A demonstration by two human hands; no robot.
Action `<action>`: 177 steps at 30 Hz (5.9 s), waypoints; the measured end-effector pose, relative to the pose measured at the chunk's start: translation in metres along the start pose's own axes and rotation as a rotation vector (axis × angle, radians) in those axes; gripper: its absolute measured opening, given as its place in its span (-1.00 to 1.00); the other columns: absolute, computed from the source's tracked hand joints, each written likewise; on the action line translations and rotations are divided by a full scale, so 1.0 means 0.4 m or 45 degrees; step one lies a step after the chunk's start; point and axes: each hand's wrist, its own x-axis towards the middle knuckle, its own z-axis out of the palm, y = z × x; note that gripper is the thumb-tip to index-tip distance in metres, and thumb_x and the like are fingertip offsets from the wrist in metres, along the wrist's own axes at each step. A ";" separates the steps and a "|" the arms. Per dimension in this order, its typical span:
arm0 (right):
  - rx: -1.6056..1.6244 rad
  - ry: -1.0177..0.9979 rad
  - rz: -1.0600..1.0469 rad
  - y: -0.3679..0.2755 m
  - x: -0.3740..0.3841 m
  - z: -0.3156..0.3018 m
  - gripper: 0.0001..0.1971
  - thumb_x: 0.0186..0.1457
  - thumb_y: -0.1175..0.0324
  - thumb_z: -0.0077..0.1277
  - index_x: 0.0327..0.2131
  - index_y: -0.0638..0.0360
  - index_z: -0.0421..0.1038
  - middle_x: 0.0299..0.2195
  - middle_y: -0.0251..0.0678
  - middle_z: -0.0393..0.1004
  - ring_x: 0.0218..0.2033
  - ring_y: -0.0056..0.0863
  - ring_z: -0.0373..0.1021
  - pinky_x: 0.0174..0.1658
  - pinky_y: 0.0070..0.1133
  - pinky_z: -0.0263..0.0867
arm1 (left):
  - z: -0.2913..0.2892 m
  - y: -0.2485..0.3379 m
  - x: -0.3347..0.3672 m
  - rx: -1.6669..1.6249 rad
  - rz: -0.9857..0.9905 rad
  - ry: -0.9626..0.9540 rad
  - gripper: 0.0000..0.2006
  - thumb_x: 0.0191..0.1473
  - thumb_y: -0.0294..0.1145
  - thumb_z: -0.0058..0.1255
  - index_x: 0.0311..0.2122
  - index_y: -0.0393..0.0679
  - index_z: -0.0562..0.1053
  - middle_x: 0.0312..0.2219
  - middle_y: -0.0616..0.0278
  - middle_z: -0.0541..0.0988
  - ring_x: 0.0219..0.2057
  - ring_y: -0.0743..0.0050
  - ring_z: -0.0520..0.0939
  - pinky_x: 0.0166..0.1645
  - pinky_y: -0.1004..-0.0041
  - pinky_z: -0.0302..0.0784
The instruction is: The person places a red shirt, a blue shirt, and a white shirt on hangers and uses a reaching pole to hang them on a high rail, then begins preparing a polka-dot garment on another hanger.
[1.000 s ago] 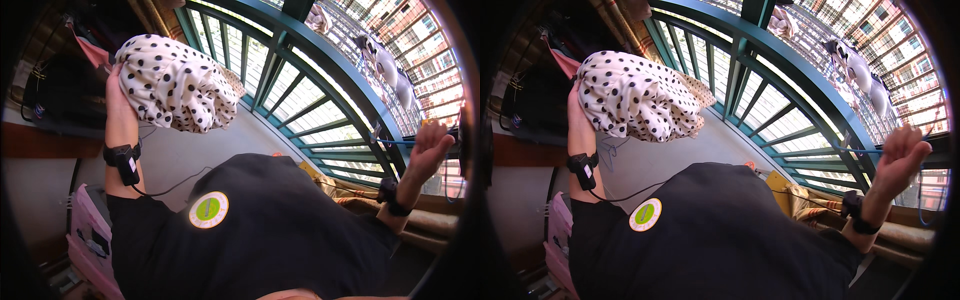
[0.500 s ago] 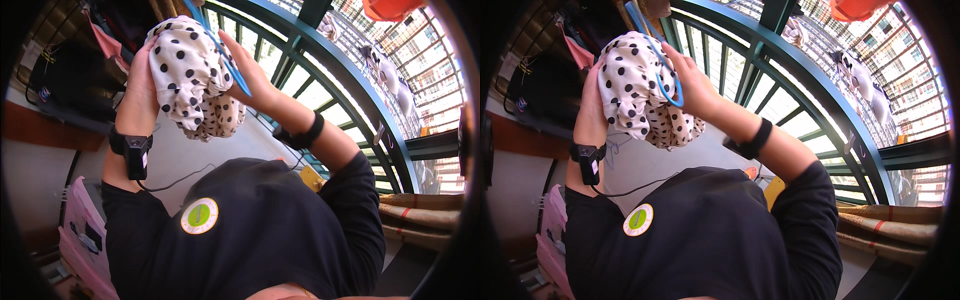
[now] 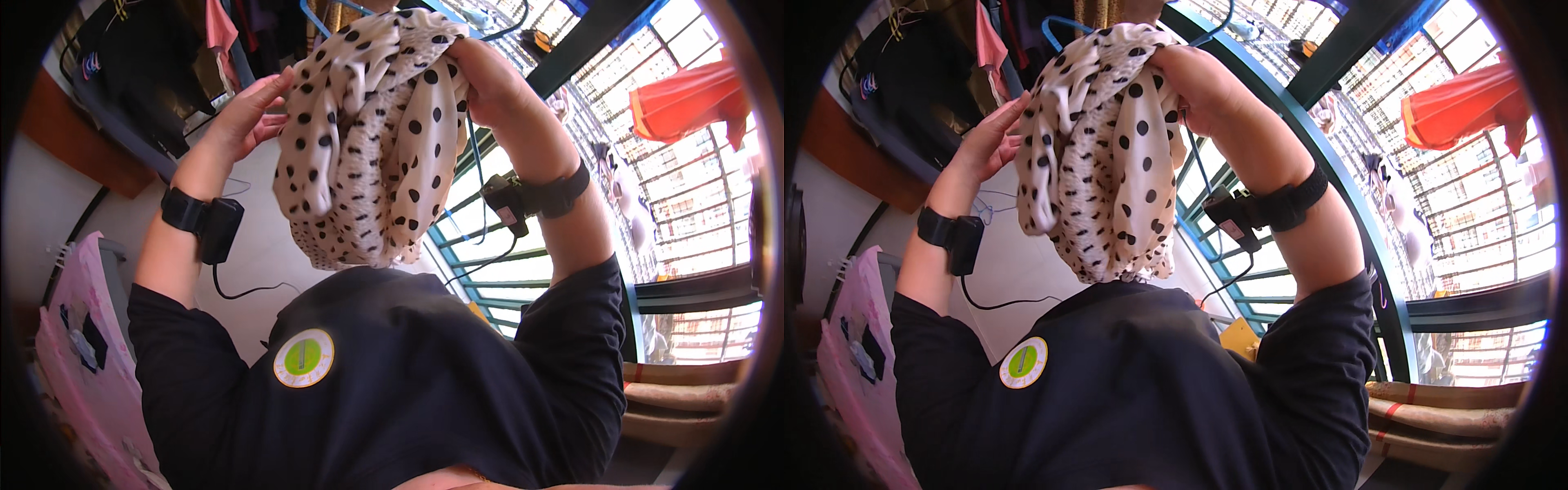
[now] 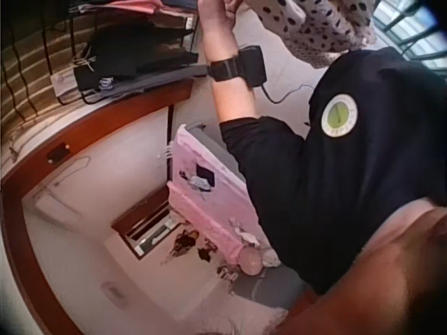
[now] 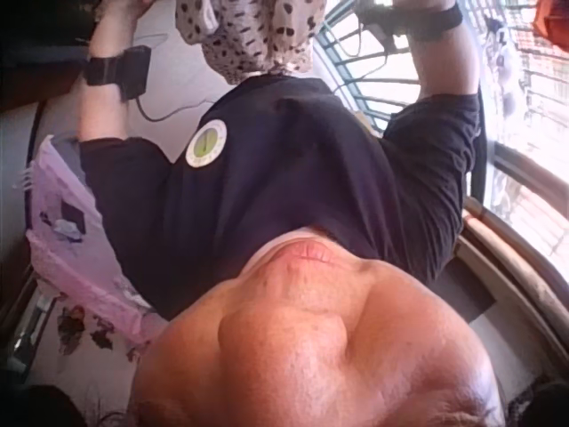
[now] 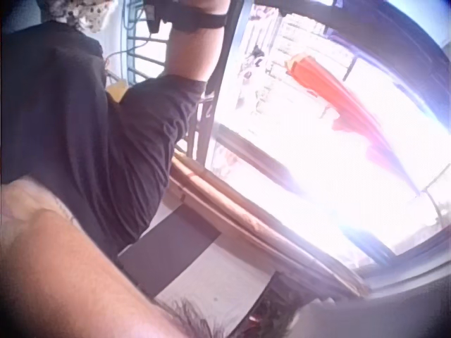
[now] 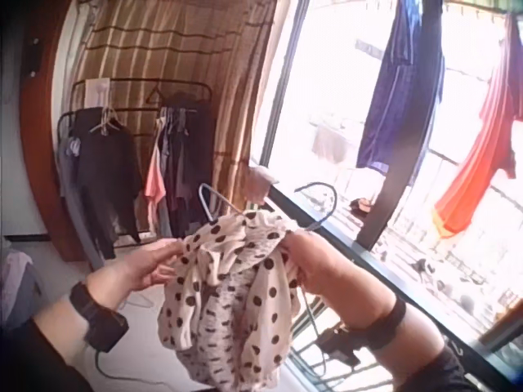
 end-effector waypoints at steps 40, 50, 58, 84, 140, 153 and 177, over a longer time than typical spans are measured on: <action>-0.006 -0.259 -0.279 0.064 -0.005 0.048 -0.56 0.17 0.03 -0.26 -0.48 0.20 0.41 -0.64 -0.43 0.32 -0.81 -0.80 -0.07 -0.76 -0.73 -0.13 | -0.061 0.423 -0.048 -0.183 0.602 -0.091 -0.76 0.15 -0.37 -0.23 -0.19 -0.27 0.43 -0.24 0.14 0.54 -0.20 0.31 0.54 -0.03 0.33 0.42; -0.301 -0.369 -0.117 0.114 0.053 0.247 -0.72 -0.08 0.31 0.11 -0.34 0.31 0.37 -0.53 -0.27 0.41 -0.60 -0.55 0.39 -0.61 -0.60 0.33 | -0.022 0.388 -0.112 -0.276 0.590 -0.389 -0.74 0.16 -0.36 -0.26 -0.16 -0.26 0.41 -0.22 0.16 0.52 -0.17 0.30 0.51 -0.01 0.34 0.37; -0.396 -0.423 -0.215 -0.044 0.060 0.041 -0.71 0.05 0.17 0.01 -0.30 0.21 0.41 -0.72 -0.58 0.20 -0.80 -0.83 -0.04 -0.74 -0.78 -0.20 | -0.181 0.355 -0.136 -0.287 0.554 -0.031 -0.74 0.14 -0.33 -0.20 -0.19 -0.26 0.42 -0.23 0.18 0.53 -0.19 0.34 0.51 0.00 0.38 0.35; -0.155 -0.212 -0.643 -0.419 -0.031 0.114 -0.62 0.16 0.20 -0.17 -0.73 -0.01 0.26 -0.87 -0.61 0.14 -0.93 -0.78 -0.01 -0.87 -0.80 -0.16 | 0.112 0.032 -0.111 1.035 1.582 -0.344 -0.79 -0.09 -0.68 -0.12 -0.28 -0.23 0.35 -0.43 0.19 0.43 -0.44 0.51 0.49 -0.38 0.59 0.41; -0.181 0.322 -0.171 -0.249 0.050 -0.182 -0.74 0.08 0.15 -0.02 -0.53 0.10 0.40 -0.62 -0.41 0.47 -0.73 -0.66 0.30 -0.71 -0.73 0.09 | -0.002 0.299 -0.241 1.470 0.346 -0.389 -0.50 -0.33 -0.38 0.20 -0.18 -0.17 0.31 -0.28 0.24 0.46 -0.27 0.51 0.48 -0.12 0.56 0.36; -0.097 0.154 -0.162 -0.252 0.056 -0.161 -0.71 0.11 0.14 -0.09 -0.53 0.13 0.38 -0.68 -0.40 0.41 -0.77 -0.62 0.26 -0.71 -0.70 0.12 | -0.020 0.261 -0.174 0.615 1.081 -0.670 -0.69 0.14 -0.23 -0.21 -0.10 -0.22 0.27 -0.38 0.30 0.43 -0.33 0.57 0.47 -0.14 0.55 0.40; -0.013 -0.167 -0.141 -0.243 -0.044 -0.121 -0.74 0.12 0.34 -0.10 -0.59 0.26 0.36 -0.80 -0.56 0.05 -0.81 -0.77 -0.09 -0.74 -0.75 -0.22 | 0.076 0.266 -0.127 -0.030 0.597 -0.649 -0.68 0.09 -0.37 -0.22 -0.08 -0.31 0.33 -0.23 0.09 0.50 -0.26 0.34 0.56 -0.10 0.43 0.46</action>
